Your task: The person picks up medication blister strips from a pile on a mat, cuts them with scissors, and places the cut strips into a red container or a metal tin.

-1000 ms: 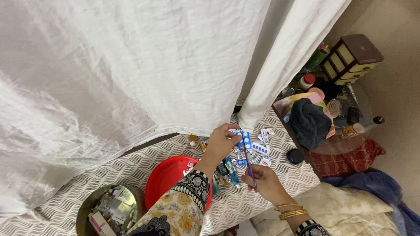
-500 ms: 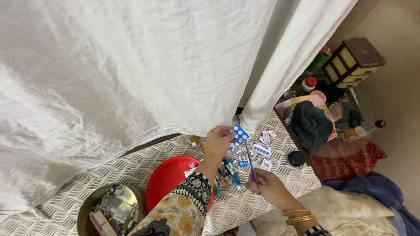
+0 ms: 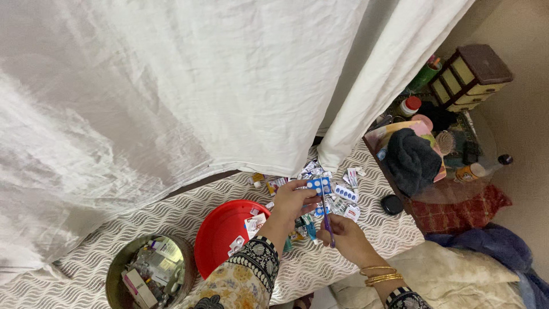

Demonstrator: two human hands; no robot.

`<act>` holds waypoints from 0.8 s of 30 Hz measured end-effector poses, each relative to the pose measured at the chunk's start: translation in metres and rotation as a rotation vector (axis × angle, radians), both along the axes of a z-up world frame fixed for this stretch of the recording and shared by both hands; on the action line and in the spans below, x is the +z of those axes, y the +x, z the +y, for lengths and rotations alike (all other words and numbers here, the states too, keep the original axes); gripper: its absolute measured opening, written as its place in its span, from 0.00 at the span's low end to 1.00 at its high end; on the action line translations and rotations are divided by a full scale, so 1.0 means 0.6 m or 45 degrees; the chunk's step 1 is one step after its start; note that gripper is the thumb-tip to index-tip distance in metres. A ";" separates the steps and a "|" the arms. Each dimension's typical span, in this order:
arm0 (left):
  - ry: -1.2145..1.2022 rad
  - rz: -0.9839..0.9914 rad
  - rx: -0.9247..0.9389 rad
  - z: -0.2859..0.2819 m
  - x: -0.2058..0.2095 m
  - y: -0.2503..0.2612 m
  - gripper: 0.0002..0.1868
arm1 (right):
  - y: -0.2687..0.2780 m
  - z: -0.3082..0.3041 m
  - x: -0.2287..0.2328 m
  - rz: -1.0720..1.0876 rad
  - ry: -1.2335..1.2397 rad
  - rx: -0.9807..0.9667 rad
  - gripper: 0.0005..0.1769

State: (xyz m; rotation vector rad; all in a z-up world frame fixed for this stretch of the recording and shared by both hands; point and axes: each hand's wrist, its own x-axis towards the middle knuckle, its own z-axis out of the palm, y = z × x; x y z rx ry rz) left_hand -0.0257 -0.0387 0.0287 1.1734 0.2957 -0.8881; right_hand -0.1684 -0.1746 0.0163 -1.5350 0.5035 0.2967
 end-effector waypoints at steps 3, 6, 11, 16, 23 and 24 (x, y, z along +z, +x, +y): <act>-0.020 -0.067 -0.037 0.003 -0.003 0.007 0.23 | 0.006 0.001 0.004 0.025 -0.082 0.033 0.11; 0.036 -0.190 -0.055 0.005 -0.002 0.014 0.20 | 0.007 0.008 0.009 0.026 -0.103 0.046 0.11; 0.014 -0.212 0.047 0.008 0.008 0.006 0.19 | 0.008 0.021 0.003 -0.053 -0.032 -0.025 0.11; 0.072 -0.277 0.054 0.010 0.008 0.008 0.19 | 0.007 0.015 -0.009 -0.049 -0.093 0.024 0.11; 0.116 -0.292 0.052 0.009 0.011 0.009 0.18 | 0.007 0.024 -0.004 -0.006 -0.218 -0.015 0.12; 0.117 -0.287 0.056 0.009 0.011 0.009 0.18 | 0.009 0.027 -0.001 0.004 -0.235 -0.013 0.12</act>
